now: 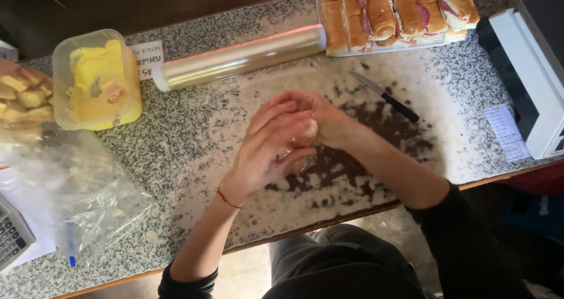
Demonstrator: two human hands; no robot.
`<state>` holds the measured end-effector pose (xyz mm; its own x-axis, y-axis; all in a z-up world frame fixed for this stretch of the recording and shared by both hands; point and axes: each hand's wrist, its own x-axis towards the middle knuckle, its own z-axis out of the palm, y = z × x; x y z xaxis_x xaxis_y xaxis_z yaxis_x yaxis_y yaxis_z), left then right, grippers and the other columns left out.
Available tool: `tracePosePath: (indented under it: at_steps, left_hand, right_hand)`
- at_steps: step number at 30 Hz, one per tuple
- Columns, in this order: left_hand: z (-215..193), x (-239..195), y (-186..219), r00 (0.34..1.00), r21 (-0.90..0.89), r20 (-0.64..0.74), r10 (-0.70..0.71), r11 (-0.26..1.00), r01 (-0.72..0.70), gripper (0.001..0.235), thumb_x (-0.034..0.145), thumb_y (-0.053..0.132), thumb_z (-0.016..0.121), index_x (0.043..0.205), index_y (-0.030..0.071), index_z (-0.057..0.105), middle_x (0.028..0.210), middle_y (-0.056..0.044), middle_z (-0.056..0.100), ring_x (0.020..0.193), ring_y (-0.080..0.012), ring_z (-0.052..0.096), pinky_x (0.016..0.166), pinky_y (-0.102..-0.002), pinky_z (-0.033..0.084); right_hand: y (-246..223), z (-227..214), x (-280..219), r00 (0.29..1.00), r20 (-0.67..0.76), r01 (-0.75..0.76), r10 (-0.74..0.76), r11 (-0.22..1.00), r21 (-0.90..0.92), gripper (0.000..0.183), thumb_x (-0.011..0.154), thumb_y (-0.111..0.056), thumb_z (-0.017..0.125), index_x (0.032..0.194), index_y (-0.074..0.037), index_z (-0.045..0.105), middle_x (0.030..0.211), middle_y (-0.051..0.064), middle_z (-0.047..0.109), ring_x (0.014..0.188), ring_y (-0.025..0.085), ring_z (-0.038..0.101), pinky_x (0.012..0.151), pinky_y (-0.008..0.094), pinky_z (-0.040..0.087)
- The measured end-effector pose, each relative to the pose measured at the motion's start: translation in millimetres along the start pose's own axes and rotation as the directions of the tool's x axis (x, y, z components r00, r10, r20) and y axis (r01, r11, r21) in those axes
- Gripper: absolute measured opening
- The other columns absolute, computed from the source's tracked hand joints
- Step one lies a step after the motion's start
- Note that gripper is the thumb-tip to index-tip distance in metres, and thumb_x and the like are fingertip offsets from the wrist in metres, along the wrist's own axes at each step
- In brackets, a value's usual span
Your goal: Wrapping individual sandwiches in plastic wrap on a deli counter.
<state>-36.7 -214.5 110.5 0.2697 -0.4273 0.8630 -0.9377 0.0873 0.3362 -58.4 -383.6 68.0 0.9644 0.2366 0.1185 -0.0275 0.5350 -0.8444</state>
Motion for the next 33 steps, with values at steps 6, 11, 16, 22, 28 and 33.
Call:
tracePosePath:
  at_steps: [6,11,16,22,28,33]
  left_hand:
    - [9.3,-19.5,-1.5,0.950,-0.466,0.096,-0.299,0.830,0.308,0.066,0.082,0.012,0.089,0.138,-0.002,0.056,0.128,-0.015,0.070,0.129,-0.0365,0.062,0.107,-0.053,0.049]
    - [25.9,-64.1,-11.7,0.829,-0.544,0.235,-0.508,0.638,0.545,0.060,0.086,0.021,0.084,0.135,-0.003,0.060,0.113,-0.017,0.076,0.113,-0.0315,0.070,0.095,-0.048,0.056]
    - [34.8,-94.2,-32.0,0.792,-0.463,0.346,-0.504,0.642,0.611,0.078,0.075,0.070,0.065,0.114,0.002,0.070,0.100,-0.011,0.075,0.093,-0.0199,0.071,0.082,-0.041,0.057]
    - [18.4,-87.9,-25.6,0.784,-0.362,0.442,-0.436,0.713,0.601,0.048,0.072,0.030,0.091,0.098,-0.004,0.068,0.085,-0.020,0.071,0.077,-0.0385,0.070,0.071,-0.047,0.055]
    - [56.8,-102.3,-26.5,0.675,-0.304,0.462,-0.575,0.613,0.730,0.077,0.061,0.032,0.098,0.109,0.001,0.047,0.093,-0.016,0.061,0.090,-0.0286,0.058,0.083,-0.041,0.046]
    - [51.1,-42.8,19.0,0.487,-0.356,0.810,-0.327,0.386,0.851,0.126,0.080,0.034,0.083,0.164,0.007,-0.006,0.155,-0.023,0.050,0.142,-0.0377,0.047,0.118,-0.052,0.036]
  right_hand:
    - [6.9,6.9,-27.3,0.967,-0.200,0.077,-0.158,0.929,-0.362,0.041,0.083,-0.011,0.080,0.122,-0.002,0.069,0.113,0.014,0.073,0.103,0.020,0.069,0.091,0.034,0.055]
    - [-21.6,30.0,-58.5,0.792,-0.098,0.365,-0.602,0.597,-0.714,0.079,0.093,-0.056,0.063,0.139,0.007,0.057,0.142,0.025,0.058,0.139,0.038,0.051,0.118,0.049,0.038]
    - [-16.0,64.3,-50.2,0.773,-0.002,0.395,-0.634,0.485,-0.780,0.066,0.077,-0.037,0.089,0.123,0.005,0.068,0.122,0.019,0.073,0.123,0.034,0.066,0.116,0.050,0.042]
    - [20.6,21.7,-54.0,0.850,-0.077,0.305,-0.522,0.604,-0.736,0.051,0.087,-0.044,0.077,0.109,0.002,0.072,0.106,0.016,0.077,0.107,0.025,0.070,0.104,0.052,0.048]
    - [-42.3,30.1,-47.5,0.815,-0.468,0.084,-0.342,0.868,-0.489,0.037,0.084,-0.013,0.082,0.117,-0.004,0.068,0.098,0.005,0.071,0.087,0.014,0.067,0.081,0.034,0.059]
    - [-115.8,-44.0,-97.4,0.577,-0.813,-0.358,-0.078,0.870,-0.338,0.061,0.098,-0.034,0.067,0.143,0.004,0.050,0.130,0.032,0.064,0.115,0.044,0.067,0.090,0.054,0.060]
